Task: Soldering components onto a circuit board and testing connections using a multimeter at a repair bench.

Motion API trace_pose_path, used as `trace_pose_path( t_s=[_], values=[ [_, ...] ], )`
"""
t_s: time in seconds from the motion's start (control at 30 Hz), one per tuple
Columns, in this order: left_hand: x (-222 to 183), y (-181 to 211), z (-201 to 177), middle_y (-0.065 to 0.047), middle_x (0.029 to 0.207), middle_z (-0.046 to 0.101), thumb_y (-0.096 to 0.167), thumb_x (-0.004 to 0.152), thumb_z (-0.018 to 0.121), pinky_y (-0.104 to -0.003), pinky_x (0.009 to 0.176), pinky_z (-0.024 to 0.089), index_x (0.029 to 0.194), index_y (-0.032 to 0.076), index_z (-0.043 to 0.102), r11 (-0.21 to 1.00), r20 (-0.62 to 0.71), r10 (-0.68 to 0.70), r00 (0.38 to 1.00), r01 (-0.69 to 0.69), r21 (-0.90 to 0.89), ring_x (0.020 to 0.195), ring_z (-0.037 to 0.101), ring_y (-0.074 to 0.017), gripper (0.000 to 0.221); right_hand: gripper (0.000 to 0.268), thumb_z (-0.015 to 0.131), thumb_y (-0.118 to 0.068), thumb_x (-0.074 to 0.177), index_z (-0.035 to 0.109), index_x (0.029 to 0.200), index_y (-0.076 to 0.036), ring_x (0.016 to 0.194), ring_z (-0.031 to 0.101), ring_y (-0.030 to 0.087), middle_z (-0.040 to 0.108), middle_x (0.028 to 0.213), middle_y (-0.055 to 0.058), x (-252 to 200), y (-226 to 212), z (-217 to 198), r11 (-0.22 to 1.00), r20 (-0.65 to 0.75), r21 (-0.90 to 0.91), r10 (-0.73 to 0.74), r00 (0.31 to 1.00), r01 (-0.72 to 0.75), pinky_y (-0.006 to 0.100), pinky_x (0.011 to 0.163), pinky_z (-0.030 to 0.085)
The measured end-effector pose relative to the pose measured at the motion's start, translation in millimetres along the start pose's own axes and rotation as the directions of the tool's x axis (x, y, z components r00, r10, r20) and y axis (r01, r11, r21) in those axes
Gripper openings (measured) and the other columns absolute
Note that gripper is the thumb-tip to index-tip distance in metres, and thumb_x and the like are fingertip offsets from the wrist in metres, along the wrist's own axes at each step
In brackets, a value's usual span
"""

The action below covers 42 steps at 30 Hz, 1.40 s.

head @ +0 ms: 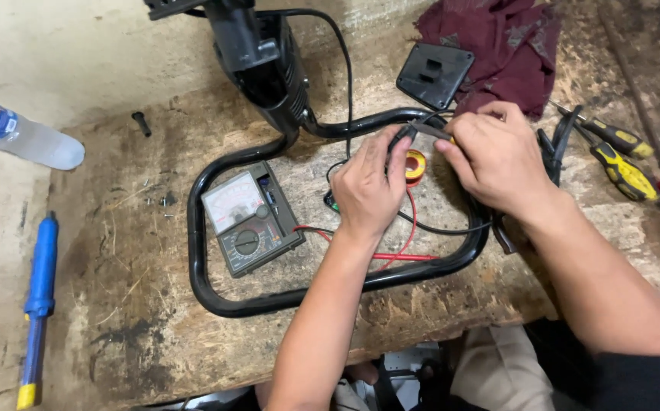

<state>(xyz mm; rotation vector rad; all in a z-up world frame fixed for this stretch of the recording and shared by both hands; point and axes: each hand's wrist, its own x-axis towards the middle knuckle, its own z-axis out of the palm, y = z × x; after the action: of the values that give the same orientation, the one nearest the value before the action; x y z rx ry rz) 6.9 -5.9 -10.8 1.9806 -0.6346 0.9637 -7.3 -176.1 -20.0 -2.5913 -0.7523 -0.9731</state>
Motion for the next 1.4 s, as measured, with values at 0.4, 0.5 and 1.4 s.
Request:
trace_pose_path(
  t_s=[0.4, 0.5, 1.4],
  values=[
    [-10, 4, -4, -0.002, 0.071, 0.050, 0.017, 0.087, 0.038, -0.025, 0.047, 0.035, 0.109, 0.008, 0.035, 0.920, 0.047, -0.328, 0.943, 0.330, -0.209, 0.048, 0.046, -0.0117, 0.024, 0.035, 0.045, -0.031, 0.097, 0.054, 0.083, 0.000, 0.061, 0.051, 0.051, 0.056, 0.069, 0.030, -31, 85, -32, 0.610, 0.008, -0.456, 0.731, 0.683, -0.648, 0.056, 0.050, 0.038],
    [-3, 2, -1, -0.013, 0.083, 0.045, 0.006, 0.083, 0.035, -0.028, 0.069, 0.044, 0.092, 0.002, 0.033, 0.880, -0.061, -0.288, 0.956, 0.239, -0.411, 0.073, 0.052, -0.0199, 0.010, 0.045, 0.052, -0.028, 0.088, 0.044, 0.116, 0.006, 0.097, 0.039, 0.045, 0.045, 0.110, 0.029, -27, 87, -47, 0.659, -0.033, -0.378, 0.693, 0.720, -0.651, 0.058, 0.078, 0.022],
    [14, -9, -52, -0.009, 0.072, 0.052, 0.031, 0.092, 0.034, -0.020, 0.047, 0.043, 0.090, 0.003, 0.050, 0.921, -0.510, 0.029, 0.860, -0.221, -0.322, 0.048, 0.051, -0.0125, 0.032, 0.027, 0.048, -0.004, 0.082, 0.053, 0.107, 0.004, 0.095, 0.049, 0.032, 0.055, 0.104, 0.019, -6, 51, -26, 0.925, -0.128, 0.038, 0.380, 0.916, -0.378, 0.039, 0.081, 0.037]
  ],
)
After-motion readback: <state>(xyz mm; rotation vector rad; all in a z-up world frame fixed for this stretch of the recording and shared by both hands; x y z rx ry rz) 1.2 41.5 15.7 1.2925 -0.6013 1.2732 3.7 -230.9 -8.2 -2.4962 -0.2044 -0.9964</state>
